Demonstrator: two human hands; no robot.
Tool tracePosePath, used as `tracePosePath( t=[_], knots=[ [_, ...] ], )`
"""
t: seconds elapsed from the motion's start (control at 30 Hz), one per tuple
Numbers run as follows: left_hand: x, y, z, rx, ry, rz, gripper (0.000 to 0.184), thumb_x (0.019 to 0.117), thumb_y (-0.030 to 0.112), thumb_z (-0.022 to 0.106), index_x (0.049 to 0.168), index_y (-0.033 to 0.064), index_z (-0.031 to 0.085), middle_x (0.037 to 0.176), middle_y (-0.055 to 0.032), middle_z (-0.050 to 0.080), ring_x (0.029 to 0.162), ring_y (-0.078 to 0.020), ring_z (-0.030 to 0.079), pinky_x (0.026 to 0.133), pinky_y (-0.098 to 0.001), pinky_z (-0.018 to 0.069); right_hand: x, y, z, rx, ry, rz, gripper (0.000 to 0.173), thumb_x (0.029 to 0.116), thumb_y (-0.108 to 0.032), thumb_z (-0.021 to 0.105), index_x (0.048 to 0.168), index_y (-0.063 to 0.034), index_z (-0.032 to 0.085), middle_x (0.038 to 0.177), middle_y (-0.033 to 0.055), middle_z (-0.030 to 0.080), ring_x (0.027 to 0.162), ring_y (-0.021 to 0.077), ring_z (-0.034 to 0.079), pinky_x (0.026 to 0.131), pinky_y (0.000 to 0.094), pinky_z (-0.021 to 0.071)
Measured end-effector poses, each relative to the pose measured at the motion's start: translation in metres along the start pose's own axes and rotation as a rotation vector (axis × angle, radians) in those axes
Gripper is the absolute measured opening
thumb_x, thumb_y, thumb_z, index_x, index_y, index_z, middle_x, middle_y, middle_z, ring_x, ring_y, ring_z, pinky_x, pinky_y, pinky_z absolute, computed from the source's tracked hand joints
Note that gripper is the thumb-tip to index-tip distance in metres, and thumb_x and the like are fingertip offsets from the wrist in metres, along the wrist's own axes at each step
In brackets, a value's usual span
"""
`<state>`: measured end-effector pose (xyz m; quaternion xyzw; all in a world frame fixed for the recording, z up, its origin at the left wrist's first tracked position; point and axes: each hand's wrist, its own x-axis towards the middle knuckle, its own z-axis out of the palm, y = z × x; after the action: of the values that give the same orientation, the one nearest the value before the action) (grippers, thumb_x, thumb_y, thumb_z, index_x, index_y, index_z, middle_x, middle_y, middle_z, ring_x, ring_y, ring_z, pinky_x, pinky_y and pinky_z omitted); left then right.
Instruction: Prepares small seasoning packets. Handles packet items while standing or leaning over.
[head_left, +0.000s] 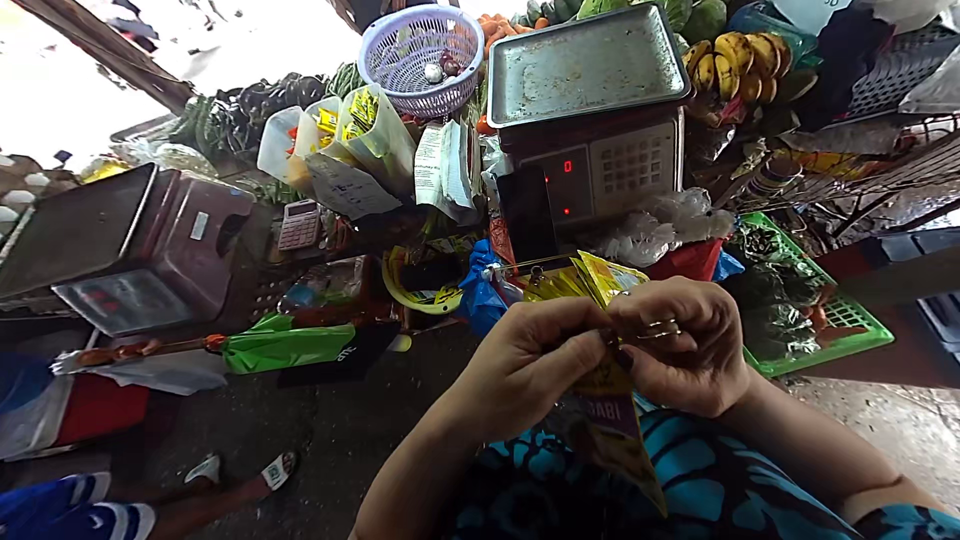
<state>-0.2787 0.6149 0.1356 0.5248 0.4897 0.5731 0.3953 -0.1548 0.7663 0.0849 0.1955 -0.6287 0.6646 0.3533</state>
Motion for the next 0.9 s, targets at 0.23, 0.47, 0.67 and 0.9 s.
tracePosePath(
  t=[0.23, 0.47, 0.67, 0.9],
  knots=[
    [0.002, 0.000, 0.000, -0.049, -0.025, -0.068, 0.020, 0.1044, 0.006, 0.049, 0.101, 0.0053, 0.068, 0.088, 0.0099, 0.067, 0.083, 0.0049, 0.063, 0.077, -0.0153, 0.0538, -0.002, -0.001, 0.001, 0.043, -0.002, -0.016, 0.019, 0.0887, -0.003, 0.065, 0.078, -0.0104, 0.051, 0.067, -0.0082, 0.047, 0.065, -0.0078, 0.043, 0.060, 0.0089, 0.0355],
    [0.000, 0.001, 0.001, -0.062, -0.023, -0.076, 0.019, 0.1054, 0.007, 0.049, 0.103, 0.0057, 0.068, 0.088, 0.0095, 0.067, 0.083, 0.0041, 0.064, 0.077, -0.0159, 0.0547, -0.003, -0.003, -0.002, 0.122, 0.002, 0.018, 0.003, 0.0923, -0.014, 0.064, 0.092, -0.0151, 0.061, 0.077, -0.0135, 0.054, 0.073, -0.0106, 0.049, 0.065, 0.0073, 0.0393],
    [0.000, 0.000, 0.002, 0.076, -0.020, -0.078, 0.019, 0.1067, 0.010, 0.049, 0.105, 0.0022, 0.067, 0.088, 0.0067, 0.066, 0.082, 0.0039, 0.062, 0.075, -0.0148, 0.0532, -0.003, -0.007, 0.000, 0.365, 0.107, 0.111, 0.017, 0.0985, -0.034, 0.062, 0.099, -0.0212, 0.073, 0.081, -0.0175, 0.061, 0.076, -0.0083, 0.054, 0.069, 0.0116, 0.0427],
    [0.001, -0.003, 0.004, 0.221, 0.020, -0.032, 0.019, 0.1062, 0.012, 0.051, 0.104, 0.0019, 0.068, 0.089, 0.0047, 0.067, 0.082, 0.0040, 0.062, 0.075, -0.0140, 0.0530, 0.006, -0.010, 0.000, 0.412, 0.142, 0.081, 0.021, 0.0996, -0.036, 0.060, 0.092, -0.0190, 0.069, 0.074, -0.0147, 0.056, 0.068, -0.0055, 0.049, 0.063, 0.0143, 0.0386]
  ],
)
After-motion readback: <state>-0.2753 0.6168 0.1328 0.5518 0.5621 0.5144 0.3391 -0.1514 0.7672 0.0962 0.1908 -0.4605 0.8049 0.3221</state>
